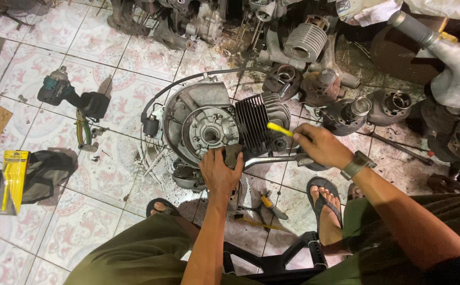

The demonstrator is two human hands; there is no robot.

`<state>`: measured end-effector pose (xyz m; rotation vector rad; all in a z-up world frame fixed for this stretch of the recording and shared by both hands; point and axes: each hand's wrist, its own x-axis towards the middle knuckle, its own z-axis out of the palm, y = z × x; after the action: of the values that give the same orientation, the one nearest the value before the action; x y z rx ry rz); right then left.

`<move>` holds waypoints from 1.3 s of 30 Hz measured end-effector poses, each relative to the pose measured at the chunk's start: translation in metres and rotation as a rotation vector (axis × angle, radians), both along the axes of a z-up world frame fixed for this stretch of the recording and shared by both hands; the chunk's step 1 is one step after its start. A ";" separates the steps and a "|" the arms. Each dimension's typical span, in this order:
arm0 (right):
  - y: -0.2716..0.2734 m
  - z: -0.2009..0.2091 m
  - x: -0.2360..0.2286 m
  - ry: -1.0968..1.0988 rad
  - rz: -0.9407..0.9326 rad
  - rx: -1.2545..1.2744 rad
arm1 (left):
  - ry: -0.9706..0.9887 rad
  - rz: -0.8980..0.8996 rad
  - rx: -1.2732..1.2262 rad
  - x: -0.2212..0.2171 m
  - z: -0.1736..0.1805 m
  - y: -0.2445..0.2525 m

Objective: The person scrubs and wipes a disassembled engine block using a yellow toothbrush and a dark cloth. They clean the central circular cover and the cooling fins of the cylinder head, alternating between brushing and wiping motions.

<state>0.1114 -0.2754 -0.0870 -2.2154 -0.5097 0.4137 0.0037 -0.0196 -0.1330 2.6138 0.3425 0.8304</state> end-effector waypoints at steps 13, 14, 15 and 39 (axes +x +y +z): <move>0.001 0.037 0.023 -0.491 0.156 -0.368 | -0.007 -0.016 -0.010 -0.001 -0.008 0.000; 0.001 0.040 0.022 -0.529 0.192 -0.423 | -0.004 -0.015 -0.012 -0.001 -0.006 0.000; 0.002 0.042 0.024 -0.529 0.193 -0.425 | -0.004 -0.014 -0.014 0.000 -0.007 -0.001; -0.002 0.028 0.024 -0.724 0.181 -0.467 | 0.057 -0.021 -0.031 -0.004 -0.002 -0.002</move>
<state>0.1356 -0.2770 -0.0591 -2.7623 -1.0870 -0.2338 -0.0002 -0.0220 -0.1353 2.6114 0.3402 0.7385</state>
